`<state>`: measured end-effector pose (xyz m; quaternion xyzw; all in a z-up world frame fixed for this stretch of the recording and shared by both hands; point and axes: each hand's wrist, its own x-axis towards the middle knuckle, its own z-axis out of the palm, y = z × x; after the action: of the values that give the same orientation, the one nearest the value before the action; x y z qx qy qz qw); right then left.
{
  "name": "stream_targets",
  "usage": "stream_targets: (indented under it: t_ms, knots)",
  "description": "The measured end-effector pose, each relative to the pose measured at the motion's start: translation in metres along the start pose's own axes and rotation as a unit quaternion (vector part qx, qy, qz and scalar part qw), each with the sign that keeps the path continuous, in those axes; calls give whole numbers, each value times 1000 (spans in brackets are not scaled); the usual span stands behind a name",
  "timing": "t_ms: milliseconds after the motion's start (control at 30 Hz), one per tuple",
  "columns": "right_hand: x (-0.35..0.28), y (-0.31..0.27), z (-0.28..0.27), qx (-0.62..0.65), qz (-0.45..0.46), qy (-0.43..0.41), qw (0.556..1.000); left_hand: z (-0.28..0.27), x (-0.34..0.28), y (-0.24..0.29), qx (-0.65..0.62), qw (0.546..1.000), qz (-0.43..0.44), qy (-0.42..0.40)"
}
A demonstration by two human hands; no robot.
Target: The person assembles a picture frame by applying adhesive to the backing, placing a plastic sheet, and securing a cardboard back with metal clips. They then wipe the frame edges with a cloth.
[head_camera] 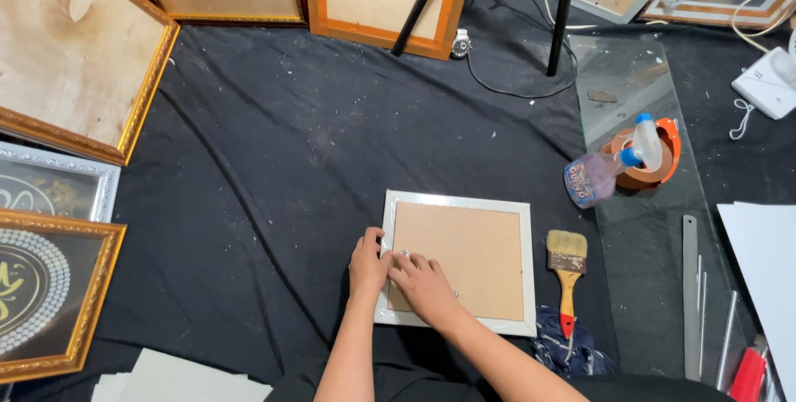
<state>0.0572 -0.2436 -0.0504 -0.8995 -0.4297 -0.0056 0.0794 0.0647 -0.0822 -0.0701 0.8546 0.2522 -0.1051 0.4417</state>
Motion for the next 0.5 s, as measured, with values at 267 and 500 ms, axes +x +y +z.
stream_targets:
  t_ms: [267,500]
  knots:
    - [13,26,16,-63,-124,-43,989,0,14,-8,-61,998,18,15]
    - [17,24,-20,-72,-140,-63,986,6,22,-12,-43,997,52,39]
